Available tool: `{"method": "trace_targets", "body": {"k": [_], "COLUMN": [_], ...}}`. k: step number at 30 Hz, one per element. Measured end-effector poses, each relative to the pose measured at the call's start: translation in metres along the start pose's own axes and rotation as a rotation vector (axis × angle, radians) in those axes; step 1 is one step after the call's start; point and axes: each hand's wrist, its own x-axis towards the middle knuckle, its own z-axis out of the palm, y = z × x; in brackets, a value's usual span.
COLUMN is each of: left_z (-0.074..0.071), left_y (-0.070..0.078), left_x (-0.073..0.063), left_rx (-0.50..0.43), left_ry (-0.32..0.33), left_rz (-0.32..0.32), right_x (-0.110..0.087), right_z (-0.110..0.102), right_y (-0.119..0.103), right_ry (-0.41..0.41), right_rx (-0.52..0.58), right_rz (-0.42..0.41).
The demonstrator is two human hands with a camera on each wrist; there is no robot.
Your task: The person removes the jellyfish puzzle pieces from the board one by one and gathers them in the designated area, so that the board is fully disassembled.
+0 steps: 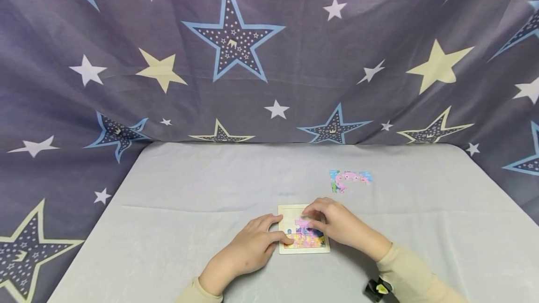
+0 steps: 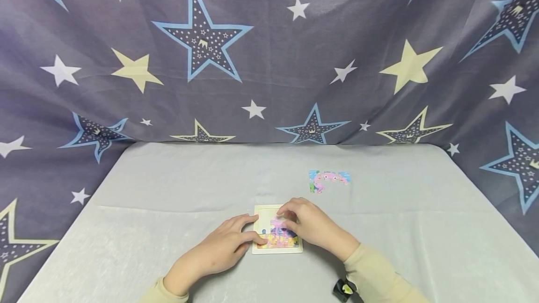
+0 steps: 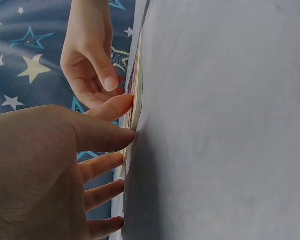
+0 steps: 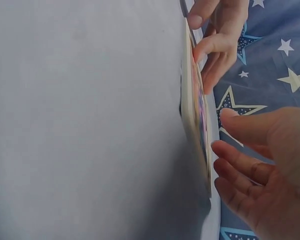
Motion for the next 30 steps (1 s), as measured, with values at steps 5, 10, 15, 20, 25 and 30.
{"method": "trace_targets", "body": {"k": [5, 10, 15, 20, 25, 30], "left_z": [0.001, 0.001, 0.001, 0.001, 0.003, 0.003], "left_y": [0.000, 0.000, 0.001, 0.000, -0.001, -0.001], "left_x": [0.000, 0.000, 0.001, 0.000, 0.001, 0.001], "left_rx": [-0.001, 0.003, 0.009, 0.010, 0.008, 0.010], "left_ry": [-0.004, -0.006, -0.006, -0.004, 0.000, 0.008], "left_rz": [-0.004, -0.006, -0.006, -0.006, -0.007, -0.004], "right_x": [0.003, 0.004, 0.005, 0.006, 0.006, 0.007], "right_z": [0.005, 0.008, 0.010, 0.011, 0.013, 0.015], "right_y": [-0.003, -0.006, -0.006, -0.005, -0.005, -0.006], "right_ry": [-0.007, -0.016, -0.027, -0.022, -0.008, 0.012], "right_rx": [-0.044, -0.095, -0.108, -0.107, -0.117, -0.132], "right_rz": [-0.002, 0.007, 0.013, 0.022, 0.022, 0.017]}}
